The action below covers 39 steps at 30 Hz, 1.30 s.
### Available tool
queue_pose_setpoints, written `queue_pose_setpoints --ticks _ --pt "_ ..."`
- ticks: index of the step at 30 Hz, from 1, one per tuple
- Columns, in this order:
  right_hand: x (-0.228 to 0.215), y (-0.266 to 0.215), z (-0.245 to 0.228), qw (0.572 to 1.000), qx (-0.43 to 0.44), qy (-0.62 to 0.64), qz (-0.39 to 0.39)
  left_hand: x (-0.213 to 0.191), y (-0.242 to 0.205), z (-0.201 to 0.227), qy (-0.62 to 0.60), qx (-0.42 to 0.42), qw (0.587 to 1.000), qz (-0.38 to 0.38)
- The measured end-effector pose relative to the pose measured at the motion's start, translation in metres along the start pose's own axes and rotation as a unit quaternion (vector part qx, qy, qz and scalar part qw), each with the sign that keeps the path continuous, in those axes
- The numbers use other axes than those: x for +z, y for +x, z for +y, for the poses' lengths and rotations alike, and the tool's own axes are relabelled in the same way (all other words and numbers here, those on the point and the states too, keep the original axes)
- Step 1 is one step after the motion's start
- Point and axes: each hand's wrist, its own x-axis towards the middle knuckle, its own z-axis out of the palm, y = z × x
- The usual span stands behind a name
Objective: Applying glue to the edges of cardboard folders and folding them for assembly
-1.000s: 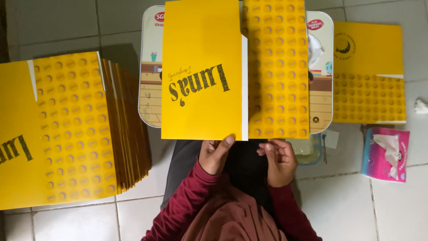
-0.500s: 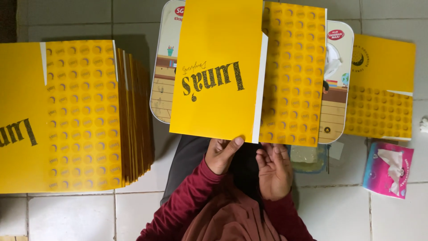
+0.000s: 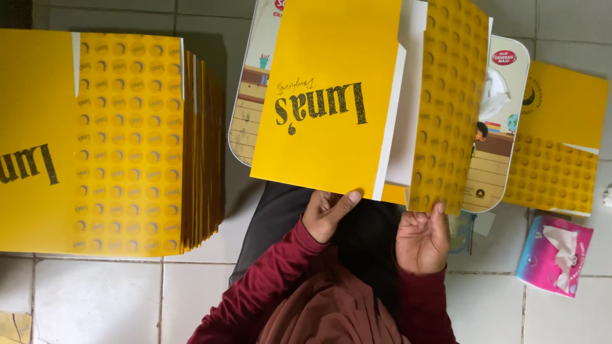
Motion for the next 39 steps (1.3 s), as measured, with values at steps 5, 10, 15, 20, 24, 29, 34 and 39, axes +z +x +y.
queue_pose_setpoints --ticks 5,10,15,20,24,29,34,39 --pt "-0.017 -0.011 -0.023 0.979 0.065 -0.192 0.021 -0.007 0.002 -0.002 -0.124 0.007 0.992 -0.007" --pt "-0.039 -0.060 -0.065 0.862 0.071 -0.501 0.035 -0.004 0.005 -0.007 -0.155 0.000 0.988 0.003" --pt "-0.176 -0.109 -0.090 0.347 0.064 -0.915 -0.196 -0.005 0.007 -0.017 -0.015 -0.011 0.999 0.040" --pt "-0.246 -0.170 -0.060 0.595 0.247 -0.735 0.212 -0.005 0.007 -0.017 -0.012 0.010 0.999 0.045" --pt "-0.369 -0.185 -0.067 0.527 0.119 -0.838 -0.079 -0.050 0.017 -0.124 -0.163 0.095 0.977 0.097" --pt "-0.110 -0.088 -0.082 0.642 0.074 -0.762 0.034 -0.063 0.021 -0.123 -0.137 0.117 0.978 0.101" --pt "0.006 0.066 -0.127 0.409 -0.368 -0.819 -0.161 -0.049 0.027 -0.117 -0.118 0.122 0.982 0.078" --pt "0.006 0.232 -0.130 0.363 -0.366 -0.852 -0.094 -0.036 0.030 -0.094 -0.073 0.130 0.985 0.081"
